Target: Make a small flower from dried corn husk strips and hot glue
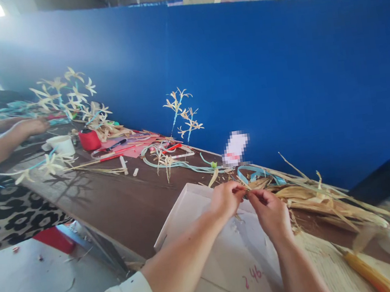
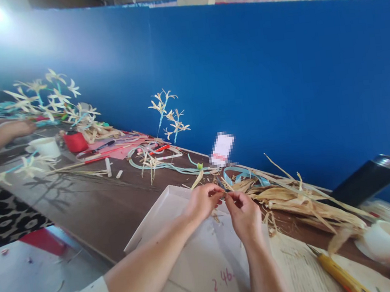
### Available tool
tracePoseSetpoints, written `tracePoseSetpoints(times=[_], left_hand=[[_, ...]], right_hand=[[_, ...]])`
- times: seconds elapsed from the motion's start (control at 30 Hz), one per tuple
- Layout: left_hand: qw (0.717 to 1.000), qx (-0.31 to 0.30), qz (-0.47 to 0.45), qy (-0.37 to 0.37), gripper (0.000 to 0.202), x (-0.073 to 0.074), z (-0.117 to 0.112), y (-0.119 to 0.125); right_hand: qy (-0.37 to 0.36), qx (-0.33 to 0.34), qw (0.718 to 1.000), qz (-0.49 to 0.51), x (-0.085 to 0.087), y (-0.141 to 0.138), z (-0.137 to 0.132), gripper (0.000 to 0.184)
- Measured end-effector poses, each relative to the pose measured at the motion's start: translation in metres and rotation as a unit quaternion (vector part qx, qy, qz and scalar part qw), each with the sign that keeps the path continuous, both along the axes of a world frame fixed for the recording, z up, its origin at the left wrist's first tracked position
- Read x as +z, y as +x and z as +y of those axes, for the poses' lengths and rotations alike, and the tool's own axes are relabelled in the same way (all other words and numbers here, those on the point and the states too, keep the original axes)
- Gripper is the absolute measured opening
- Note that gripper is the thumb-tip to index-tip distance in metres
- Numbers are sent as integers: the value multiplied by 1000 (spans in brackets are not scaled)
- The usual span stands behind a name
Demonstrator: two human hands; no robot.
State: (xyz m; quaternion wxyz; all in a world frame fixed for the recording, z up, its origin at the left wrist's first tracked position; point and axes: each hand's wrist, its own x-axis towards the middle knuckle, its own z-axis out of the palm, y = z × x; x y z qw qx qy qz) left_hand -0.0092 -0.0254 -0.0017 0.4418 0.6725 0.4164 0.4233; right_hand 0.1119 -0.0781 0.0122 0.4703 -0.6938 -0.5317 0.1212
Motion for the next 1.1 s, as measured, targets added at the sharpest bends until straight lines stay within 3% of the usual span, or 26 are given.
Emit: tracePoseSetpoints(times=[0.3, 0.7, 0.8, 0.9, 1.0, 1.1], left_hand=[[999, 14, 8, 28, 18, 6, -4, -1], [982, 32, 40, 182, 15, 0, -2, -2], [971, 30, 52, 233, 17, -1, 0, -4], [965, 28, 49, 255, 17, -1, 1, -5], [970, 27, 44, 239, 17, -1, -1, -4], [982, 26, 36, 184, 18, 2, -4, -2]], right_hand=[[-8, -6, 1000, 20, -1, -1, 0, 35], [-36, -37, 999, 17, -1, 2, 2, 32], [-43, -20, 994, 96, -4, 1, 3, 29], [-43, 42, 963, 262, -5, -1, 4, 25], [-44, 91, 913, 395, -4, -2, 4, 22], [-29, 87, 894, 438, -3, -2, 4, 21]])
